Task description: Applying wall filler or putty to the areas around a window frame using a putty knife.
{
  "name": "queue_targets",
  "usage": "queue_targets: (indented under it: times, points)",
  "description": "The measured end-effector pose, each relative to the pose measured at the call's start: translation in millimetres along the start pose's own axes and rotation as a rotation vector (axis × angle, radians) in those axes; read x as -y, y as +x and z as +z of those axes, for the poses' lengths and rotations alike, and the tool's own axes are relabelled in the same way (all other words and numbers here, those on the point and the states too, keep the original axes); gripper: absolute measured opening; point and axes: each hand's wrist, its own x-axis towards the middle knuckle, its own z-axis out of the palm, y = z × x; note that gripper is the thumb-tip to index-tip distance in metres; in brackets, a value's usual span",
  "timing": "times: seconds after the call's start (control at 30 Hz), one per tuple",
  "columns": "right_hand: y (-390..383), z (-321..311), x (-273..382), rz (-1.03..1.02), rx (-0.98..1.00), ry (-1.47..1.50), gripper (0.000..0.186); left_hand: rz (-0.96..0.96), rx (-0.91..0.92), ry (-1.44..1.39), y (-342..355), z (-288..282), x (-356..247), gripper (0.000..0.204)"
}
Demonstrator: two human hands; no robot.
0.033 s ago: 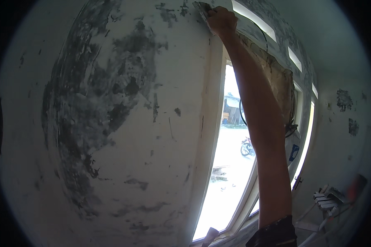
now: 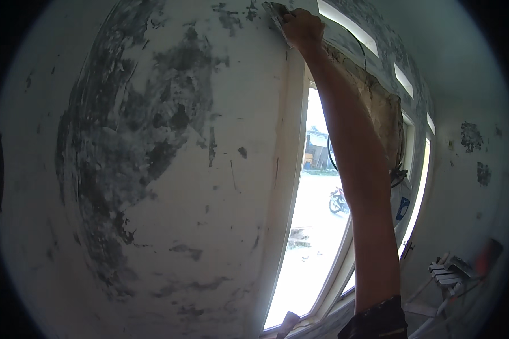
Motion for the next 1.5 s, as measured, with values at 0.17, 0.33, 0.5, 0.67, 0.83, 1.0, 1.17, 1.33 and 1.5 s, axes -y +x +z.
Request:
queue_targets:
  times: [0.17, 0.33, 0.5, 0.67, 0.83, 1.0, 1.17, 1.33, 1.5]
  points:
    - [-43, -10, 10, 0.074, -0.011, 0.109, 0.032, 0.0, 0.013, -0.003, 6, -7, 7, 0.022]
    - [-37, -32, -45, 0.098, 0.082, 0.278, 0.032, -0.022, 0.031, 0.019, 11, -5, 23, 0.023]
    - [-8, -46, -56, 0.164, 0.056, 0.433, 0.03, -0.02, 0.034, 0.018, 7, 2, 18, 0.023]
    - [4, -30, -22, -0.072, 0.062, 0.127, 0.033, 0.008, 0.015, 0.003, 1, 4, 7, 0.024]
    - [22, 5, -36, -0.154, 0.002, -0.036, 0.031, -0.002, 0.033, 0.001, 4, -11, 3, 0.025]
    - [6, 21, -4, -0.01, -0.082, -0.064, 0.029, 0.026, 0.011, -0.022, 5, -22, -8, 0.025]
    - [11, 17, -1, -0.013, -0.174, 0.063, 0.03, 0.038, 0.015, -0.027, 4, -23, -22, 0.026]
    - [19, 19, -7, -0.094, -0.2, 0.048, 0.03, 0.027, 0.061, -0.009, 16, -50, -11, 0.027]
    - [15, 11, -15, -0.101, -0.16, 0.119, 0.028, 0.028, 0.099, 0.017, 31, -70, 9, 0.028]
